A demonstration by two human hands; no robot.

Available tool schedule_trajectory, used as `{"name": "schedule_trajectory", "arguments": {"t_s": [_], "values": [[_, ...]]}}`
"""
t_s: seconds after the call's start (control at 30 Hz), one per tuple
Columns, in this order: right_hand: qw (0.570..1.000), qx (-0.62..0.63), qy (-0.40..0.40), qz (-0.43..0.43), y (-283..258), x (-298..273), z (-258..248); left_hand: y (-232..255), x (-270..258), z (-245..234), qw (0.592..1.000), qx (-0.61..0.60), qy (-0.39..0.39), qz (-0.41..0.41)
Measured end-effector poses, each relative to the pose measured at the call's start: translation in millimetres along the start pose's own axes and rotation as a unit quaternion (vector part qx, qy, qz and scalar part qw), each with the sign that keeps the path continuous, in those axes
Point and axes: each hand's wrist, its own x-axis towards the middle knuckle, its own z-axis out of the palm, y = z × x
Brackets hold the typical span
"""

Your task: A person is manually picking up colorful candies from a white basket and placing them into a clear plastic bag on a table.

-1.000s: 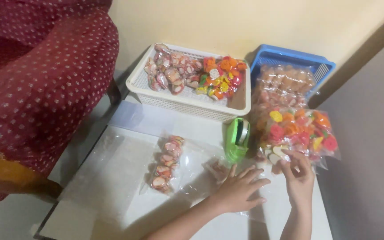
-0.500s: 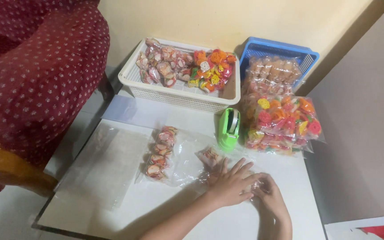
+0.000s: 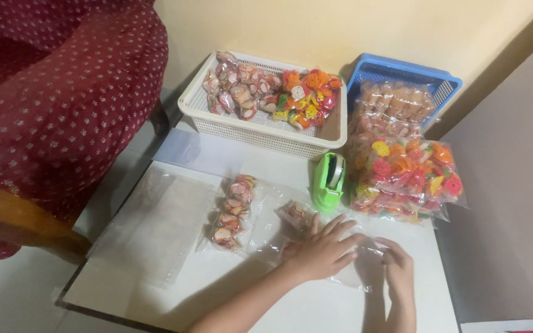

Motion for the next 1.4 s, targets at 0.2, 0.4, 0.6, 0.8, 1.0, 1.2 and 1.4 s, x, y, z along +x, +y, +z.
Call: {"name": "schedule_trajectory", "arguments": {"t_s": [0.2,0.4,0.6,0.8,1.0,1.2,1.4], "values": [[0.983,0.076,0.099,-0.134,-55.7,8.9,-1.4,-40.2,9.0,-50.2,0.995,-0.014,0.095,-0.033],[0.972,0.083,-0.038,-0.218,-139.8,41.1,88.9,-106.1,27.4,-96.3,0.987,0.008,0.145,-0.067],[0.953,0.048,-0.181,-0.237,-195.3,114.9,222.0,-207.8,36.3,-149.2,0.973,0.121,0.139,-0.141],[0.95,-0.025,-0.248,-0.19,-185.8,228.8,343.2,-332.4,60.0,-167.4,0.948,0.211,0.182,-0.155],[0.94,-0.188,-0.251,-0.135,-169.8,312.8,430.8,-375.3,88.6,-214.8,0.937,0.013,0.035,-0.347],[0.936,-0.187,-0.297,-0.033,-165.9,327.5,466.3,-394.9,114.0,-209.9,0.907,-0.143,0.016,-0.397],[0.933,-0.138,-0.326,-0.069,-146.7,341.4,457.2,-360.6,111.9,-205.4,0.897,-0.292,0.041,-0.329]]}}
